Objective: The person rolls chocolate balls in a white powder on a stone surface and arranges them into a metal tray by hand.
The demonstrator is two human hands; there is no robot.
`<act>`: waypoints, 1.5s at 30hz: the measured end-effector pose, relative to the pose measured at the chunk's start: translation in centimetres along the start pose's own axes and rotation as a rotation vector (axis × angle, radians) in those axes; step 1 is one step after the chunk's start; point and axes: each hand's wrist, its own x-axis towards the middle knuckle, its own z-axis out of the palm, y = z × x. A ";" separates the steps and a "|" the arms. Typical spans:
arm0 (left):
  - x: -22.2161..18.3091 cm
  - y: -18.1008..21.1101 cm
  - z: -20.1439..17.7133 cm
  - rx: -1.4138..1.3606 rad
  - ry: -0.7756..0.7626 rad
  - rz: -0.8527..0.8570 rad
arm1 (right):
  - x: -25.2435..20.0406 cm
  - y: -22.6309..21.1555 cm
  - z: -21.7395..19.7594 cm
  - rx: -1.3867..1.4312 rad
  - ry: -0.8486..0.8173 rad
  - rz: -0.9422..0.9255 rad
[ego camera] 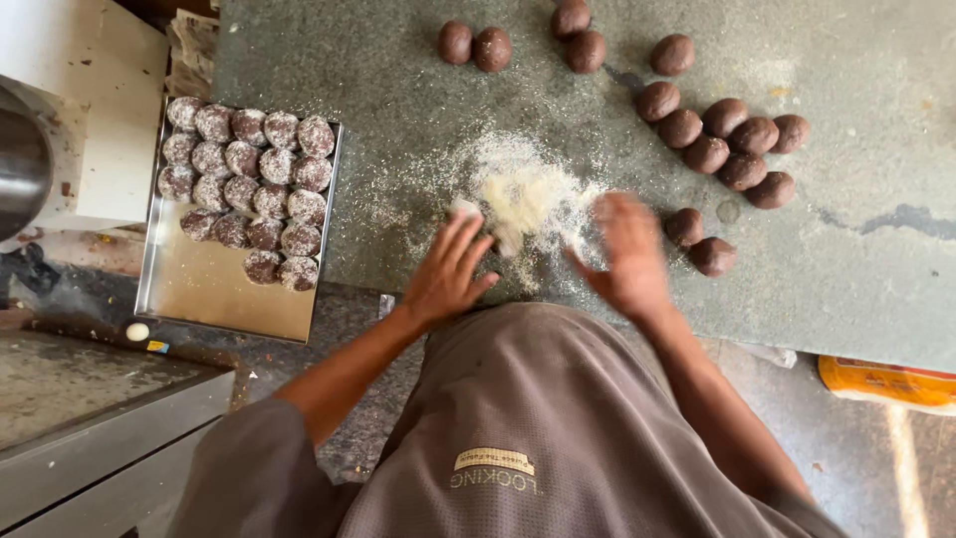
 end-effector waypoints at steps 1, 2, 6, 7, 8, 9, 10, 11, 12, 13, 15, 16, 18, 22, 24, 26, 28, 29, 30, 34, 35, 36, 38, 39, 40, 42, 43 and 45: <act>-0.1 0.4 0.5 -0.025 0.032 0.043 | 1.5 -1.8 1.5 0.069 -0.218 -0.022; 0.5 0.5 1.1 -0.088 0.102 0.070 | 3.4 -3.5 3.1 -0.001 -0.181 -0.254; 4.4 -2.1 0.7 -0.172 0.222 0.097 | 8.3 -4.9 4.4 -0.136 -0.309 -0.281; 5.6 -3.4 0.3 -0.149 0.218 0.084 | 9.0 -4.4 4.0 -0.117 -0.354 -0.293; 5.8 -4.2 0.0 -0.139 0.194 0.086 | 8.6 -3.9 3.4 -0.092 -0.414 -0.299; 5.8 -5.0 -0.3 -0.129 0.171 0.088 | 7.9 -3.6 3.1 -0.066 -0.474 -0.304; 5.5 -5.6 -0.5 -0.117 0.150 0.090 | 7.2 -3.4 2.8 -0.069 -0.467 -0.342; 4.7 -5.5 -0.5 -0.153 0.131 0.059 | 6.5 -3.3 2.5 -0.070 -0.461 -0.379; 4.2 -5.8 -0.6 -0.176 0.118 0.032 | 6.5 -3.5 2.5 -0.073 -0.444 -0.425; 4.0 -6.0 -0.6 -0.200 0.105 0.005 | 6.6 -3.7 2.6 -0.034 -0.389 -0.449; 3.4 -4.3 0.7 -0.157 0.249 0.070 | 5.8 -3.8 2.6 0.051 -0.307 -0.474; 3.7 -3.9 1.1 -0.125 0.326 0.102 | 6.1 -3.6 2.6 0.130 -0.302 -0.393; 5.9 -3.2 2.0 -0.265 0.291 0.101 | 6.5 -3.2 2.5 0.295 -0.295 -0.214; 11.2 -4.0 2.5 -0.497 0.119 -0.045 | 7.3 -0.7 0.5 0.194 0.024 0.159; 13.5 -5.2 2.7 -0.328 0.316 -0.027 | 7.2 0.0 0.0 -0.078 0.214 0.120; 13.6 -5.2 3.2 -0.242 0.322 -0.061 | 6.2 -0.4 0.9 -0.081 0.236 -0.051; 13.0 -4.1 4.1 -0.234 0.144 -0.146 | 4.9 -1.4 2.4 -0.030 0.216 -0.205; 12.1 -2.8 4.7 -0.210 0.181 -0.055 | 4.0 -2.0 3.2 0.022 0.186 -0.276; 10.9 -1.1 5.3 -0.184 0.220 0.035 | 3.3 -2.2 3.8 0.054 0.179 -0.312; 11.7 0.2 5.9 -0.182 0.304 0.053 | 5.2 -0.2 5.8 0.063 0.260 -0.308; 12.8 -1.1 5.7 -0.171 0.312 0.009 | 6.4 0.8 6.1 0.038 0.304 -0.260; 14.4 -2.4 5.7 -0.174 0.315 -0.038 | 7.4 2.1 6.1 -0.045 0.299 -0.180; 17.3 -5.4 5.3 -0.122 0.355 -0.228 | 9.9 4.7 5.7 -0.107 0.328 -0.063; 17.8 -6.6 5.1 -0.086 0.350 -0.293 | 10.6 5.5 5.4 -0.084 0.365 -0.026; 18.4 -8.0 4.7 -0.043 0.347 -0.358 | 11.3 5.9 5.1 -0.075 0.368 0.003; 18.5 -9.7 3.7 0.037 0.279 -0.399 | 12.2 5.8 4.4 -0.049 0.373 0.060; 17.2 -9.7 3.2 0.074 0.214 -0.377 | 11.8 5.1 4.3 0.022 0.277 0.066; 14.1 -8.1 2.6 0.045 0.085 -0.242 | 9.6 3.7 3.6 0.157 0.075 0.079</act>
